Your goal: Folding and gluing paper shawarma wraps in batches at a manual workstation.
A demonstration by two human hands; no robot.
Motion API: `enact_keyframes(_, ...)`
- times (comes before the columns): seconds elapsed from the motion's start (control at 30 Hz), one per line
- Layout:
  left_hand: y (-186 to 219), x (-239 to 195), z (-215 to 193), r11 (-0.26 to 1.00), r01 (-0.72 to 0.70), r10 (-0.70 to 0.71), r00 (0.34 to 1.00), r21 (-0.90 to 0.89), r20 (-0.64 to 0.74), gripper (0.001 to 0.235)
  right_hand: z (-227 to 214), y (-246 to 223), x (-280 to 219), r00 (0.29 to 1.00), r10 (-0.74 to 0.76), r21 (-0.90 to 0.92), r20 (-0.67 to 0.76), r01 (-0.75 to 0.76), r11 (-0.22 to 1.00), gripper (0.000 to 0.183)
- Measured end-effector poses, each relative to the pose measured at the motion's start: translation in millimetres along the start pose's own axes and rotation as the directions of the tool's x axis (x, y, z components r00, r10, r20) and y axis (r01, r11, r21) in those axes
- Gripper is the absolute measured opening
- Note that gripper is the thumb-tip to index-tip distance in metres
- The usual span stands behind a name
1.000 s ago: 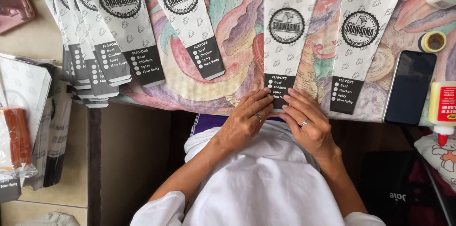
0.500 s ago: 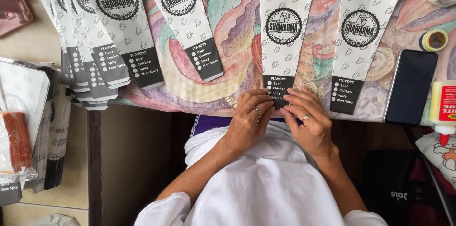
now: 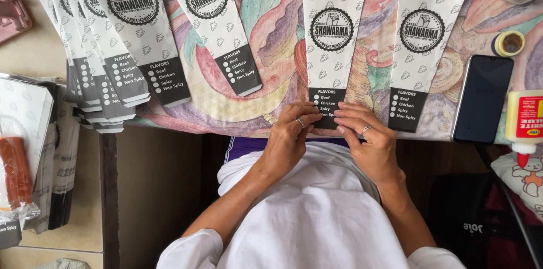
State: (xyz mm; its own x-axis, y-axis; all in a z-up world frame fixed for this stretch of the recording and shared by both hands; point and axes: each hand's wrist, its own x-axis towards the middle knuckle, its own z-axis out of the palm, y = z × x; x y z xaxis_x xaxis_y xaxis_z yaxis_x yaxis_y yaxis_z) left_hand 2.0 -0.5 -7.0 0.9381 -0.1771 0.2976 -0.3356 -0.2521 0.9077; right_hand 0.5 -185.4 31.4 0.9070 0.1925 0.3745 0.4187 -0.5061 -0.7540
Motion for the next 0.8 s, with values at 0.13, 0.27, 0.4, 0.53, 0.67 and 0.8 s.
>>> enact_keyframes(0.13,-5.6,4.5,-5.0,0.979,-0.101,0.08,0.989,0.175,0.122,0.035,-14.6,-0.9,-3.6,0.999,0.002,-0.037,-0.044,-0.004,0.999,0.017)
enact_keyframes(0.27,-1.9,12.3,-6.1,0.917,-0.212,0.115,0.951,0.337,0.287,0.042,-47.1,17.2,-22.4,0.991,-0.03,-0.248,-0.131,-0.003,0.969,0.02)
enact_keyframes(0.4,-7.0,21.1,21.5,0.876,-0.283,0.154,0.931,0.39,0.331,0.045,-58.0,44.0,-45.4,0.992,-0.03,-0.443,-0.121,-0.027,0.896,0.028)
enact_keyframes(0.53,-0.7,27.4,52.2,0.869,-0.301,0.153,0.918,0.393,0.367,0.041,-63.5,44.8,-53.3,0.99,0.009,-0.453,-0.141,-0.073,0.889,0.03)
enact_keyframes(0.67,0.9,30.3,77.1,0.883,-0.312,0.153,0.897,0.351,0.414,0.042,-74.2,48.7,-58.1,0.985,0.037,-0.457,-0.166,-0.11,0.883,0.028)
enact_keyframes(0.8,-3.7,30.7,85.4,0.847,-0.432,0.254,0.841,0.31,0.477,0.042,-82.9,49.6,-62.1,0.99,-0.003,-0.456,-0.142,-0.063,0.888,0.023)
